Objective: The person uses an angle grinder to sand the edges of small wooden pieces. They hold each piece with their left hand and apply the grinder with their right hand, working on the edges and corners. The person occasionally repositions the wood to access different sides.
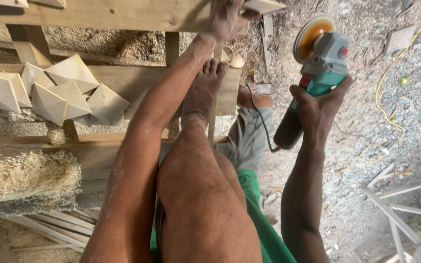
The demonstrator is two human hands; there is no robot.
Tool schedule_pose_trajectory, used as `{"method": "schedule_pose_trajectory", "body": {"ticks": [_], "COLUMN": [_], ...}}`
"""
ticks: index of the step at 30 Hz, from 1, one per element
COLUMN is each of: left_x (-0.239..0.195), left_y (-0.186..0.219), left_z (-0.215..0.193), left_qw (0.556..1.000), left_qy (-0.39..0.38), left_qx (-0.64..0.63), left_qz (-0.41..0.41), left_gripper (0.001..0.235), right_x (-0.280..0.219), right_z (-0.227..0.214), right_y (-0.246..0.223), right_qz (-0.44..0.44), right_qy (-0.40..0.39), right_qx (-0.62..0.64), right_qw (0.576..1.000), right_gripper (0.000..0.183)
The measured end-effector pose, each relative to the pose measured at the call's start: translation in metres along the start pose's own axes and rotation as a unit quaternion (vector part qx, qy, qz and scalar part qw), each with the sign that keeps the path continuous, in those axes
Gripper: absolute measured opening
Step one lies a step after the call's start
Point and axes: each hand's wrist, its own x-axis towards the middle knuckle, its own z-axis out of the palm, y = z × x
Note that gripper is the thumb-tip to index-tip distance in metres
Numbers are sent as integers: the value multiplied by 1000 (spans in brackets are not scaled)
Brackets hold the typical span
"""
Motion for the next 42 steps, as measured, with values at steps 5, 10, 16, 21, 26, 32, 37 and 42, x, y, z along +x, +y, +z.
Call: {"method": "schedule_pose_trajectory", "body": {"ticks": [5, 10, 16, 21, 26, 32, 37, 42], "left_x": [-5, 4, -9, -28, -35, -23, -12, -13], "left_y": [38, 49, 38, 14, 3, 26, 35, 34], "left_z": [-49, -65, -75, -54, -47, -66, -65, -62], "left_qw": [998, 995, 995, 994, 999, 979, 990, 987], "left_qy": [-1, -18, -50, -87, -42, -76, -40, -74], "left_qx": [1, -91, -83, 23, 30, -148, -116, -101], "left_qz": [-66, -35, -26, -60, -13, -118, -63, -105], "left_gripper": [38, 36, 34, 28, 31, 22, 26, 26], "right_x": [-2, 9, 11, 10, 11, 16, 28, 39], "right_z": [8, 27, 53, 67, 74, 71, 55, 35], "right_y": [-12, -20, -34, -38, -35, -28, -13, -1], "right_qz": [2, -62, -103, -120, -127, -122, -57, -15], "right_qy": [-39, -86, -128, -141, -141, -150, -142, -112], "right_qx": [-28, -80, -151, -168, -172, -147, -123, -115], "right_qw": [999, 991, 975, 968, 967, 970, 981, 987], "right_gripper": [89, 90, 92, 88, 87, 91, 92, 87]}}
